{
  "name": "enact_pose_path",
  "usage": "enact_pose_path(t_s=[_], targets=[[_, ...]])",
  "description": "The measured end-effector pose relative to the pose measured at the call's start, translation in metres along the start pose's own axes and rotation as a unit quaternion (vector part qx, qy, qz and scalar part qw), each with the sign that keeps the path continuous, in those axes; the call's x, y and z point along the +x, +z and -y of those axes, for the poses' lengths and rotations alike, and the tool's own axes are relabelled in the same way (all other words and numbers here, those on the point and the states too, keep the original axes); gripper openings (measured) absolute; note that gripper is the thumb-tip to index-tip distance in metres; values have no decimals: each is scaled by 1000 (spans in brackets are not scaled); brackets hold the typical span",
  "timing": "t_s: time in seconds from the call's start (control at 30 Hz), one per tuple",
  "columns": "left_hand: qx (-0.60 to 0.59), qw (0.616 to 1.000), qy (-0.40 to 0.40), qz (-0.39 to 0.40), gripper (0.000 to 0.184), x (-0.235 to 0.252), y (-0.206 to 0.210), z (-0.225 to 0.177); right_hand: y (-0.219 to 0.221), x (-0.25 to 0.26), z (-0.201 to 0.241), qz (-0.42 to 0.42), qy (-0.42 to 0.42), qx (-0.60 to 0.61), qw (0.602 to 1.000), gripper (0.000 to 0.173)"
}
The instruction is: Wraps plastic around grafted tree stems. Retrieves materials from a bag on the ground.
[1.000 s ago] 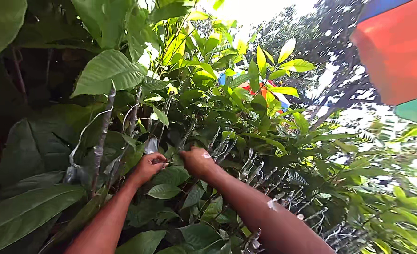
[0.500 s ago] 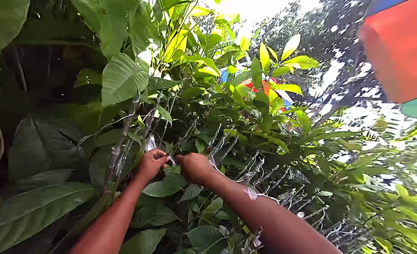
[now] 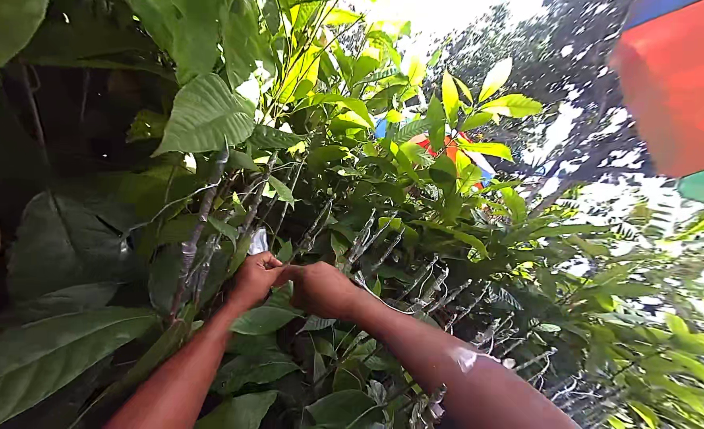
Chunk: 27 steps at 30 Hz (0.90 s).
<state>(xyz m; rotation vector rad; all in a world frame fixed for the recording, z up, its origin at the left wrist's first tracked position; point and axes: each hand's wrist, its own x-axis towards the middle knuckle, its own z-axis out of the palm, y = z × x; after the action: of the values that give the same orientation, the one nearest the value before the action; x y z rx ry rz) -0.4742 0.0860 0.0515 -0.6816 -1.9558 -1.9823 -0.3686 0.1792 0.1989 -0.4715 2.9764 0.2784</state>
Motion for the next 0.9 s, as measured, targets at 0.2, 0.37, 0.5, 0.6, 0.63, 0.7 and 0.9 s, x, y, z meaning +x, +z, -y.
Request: enact_pose_path(t_s=[0.2, 0.37, 0.5, 0.6, 0.63, 0.7, 0.9], targets=[[105, 973, 190, 76, 23, -1, 1, 21, -13, 31, -74, 8, 39, 40, 998, 41], [-39, 999, 30, 6, 17, -1, 2, 5, 11, 19, -30, -3, 89, -106, 990, 29], [73, 993, 84, 49, 20, -7, 0, -4, -19, 1, 8, -35, -25, 142, 989, 27], [74, 974, 195, 90, 23, 0, 4, 17, -32, 6, -48, -52, -3, 128, 990, 39], [50, 977, 189, 90, 23, -1, 1, 18, -25, 5, -54, -65, 19, 16, 998, 41], [0, 985, 146, 94, 21, -5, -3, 10, -11, -8, -34, -73, 31, -77, 994, 35], [86, 961, 228, 131, 24, -6, 7, 7, -30, 2, -62, -77, 27, 112, 990, 34]])
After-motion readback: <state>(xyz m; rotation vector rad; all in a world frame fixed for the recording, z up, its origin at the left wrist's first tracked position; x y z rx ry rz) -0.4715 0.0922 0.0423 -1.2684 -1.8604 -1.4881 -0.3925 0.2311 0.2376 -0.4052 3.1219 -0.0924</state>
